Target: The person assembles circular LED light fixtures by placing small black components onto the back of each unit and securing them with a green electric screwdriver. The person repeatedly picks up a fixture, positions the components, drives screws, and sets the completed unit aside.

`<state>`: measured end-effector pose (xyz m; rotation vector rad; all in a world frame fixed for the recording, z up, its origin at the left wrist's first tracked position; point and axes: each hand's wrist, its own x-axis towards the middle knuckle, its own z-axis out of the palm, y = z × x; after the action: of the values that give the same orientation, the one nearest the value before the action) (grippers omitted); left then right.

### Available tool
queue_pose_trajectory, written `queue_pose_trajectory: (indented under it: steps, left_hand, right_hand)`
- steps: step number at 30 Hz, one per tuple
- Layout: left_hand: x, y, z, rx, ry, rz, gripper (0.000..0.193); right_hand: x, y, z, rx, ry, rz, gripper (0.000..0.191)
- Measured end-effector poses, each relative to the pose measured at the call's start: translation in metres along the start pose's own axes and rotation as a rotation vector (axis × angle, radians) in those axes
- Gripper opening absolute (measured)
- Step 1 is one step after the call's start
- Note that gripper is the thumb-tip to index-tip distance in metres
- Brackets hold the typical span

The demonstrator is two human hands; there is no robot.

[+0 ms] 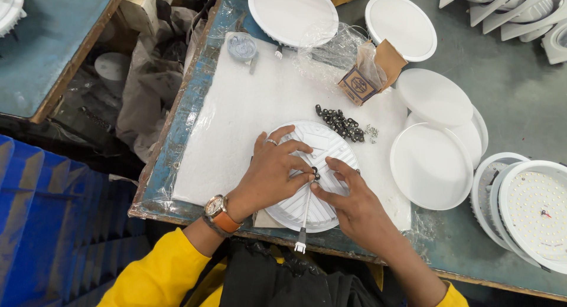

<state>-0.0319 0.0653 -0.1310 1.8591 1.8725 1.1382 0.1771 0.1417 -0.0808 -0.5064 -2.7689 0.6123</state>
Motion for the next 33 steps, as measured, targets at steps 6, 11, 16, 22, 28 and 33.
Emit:
queue_pose_trajectory:
  steps: [6,11,16,22,28,33]
  left_hand:
    - [-0.002,0.002,0.0,0.057,-0.008,0.039,0.01]
    - [-0.006,0.004,0.001,0.086,0.033,0.066,0.013]
    - [-0.009,0.004,0.004,0.076,0.093,0.091,0.013]
    - [-0.009,0.002,0.004,0.018,0.081,0.065,0.01]
    - [-0.008,0.004,0.002,0.028,0.063,0.056,0.009]
    - [-0.01,0.003,0.006,0.05,0.108,0.08,0.006]
  right_hand:
    - [-0.004,0.0,0.001,0.022,0.016,0.006,0.049]
    - [-0.005,0.0,0.005,-0.04,0.054,-0.053,0.051]
    - [-0.005,0.003,0.008,-0.097,0.073,-0.136,0.049]
    - [-0.004,0.004,0.007,-0.088,0.04,-0.114,0.049]
    - [-0.004,0.0,0.007,-0.075,0.067,-0.095,0.05]
    - [-0.005,-0.003,0.011,-0.086,0.083,-0.099,0.051]
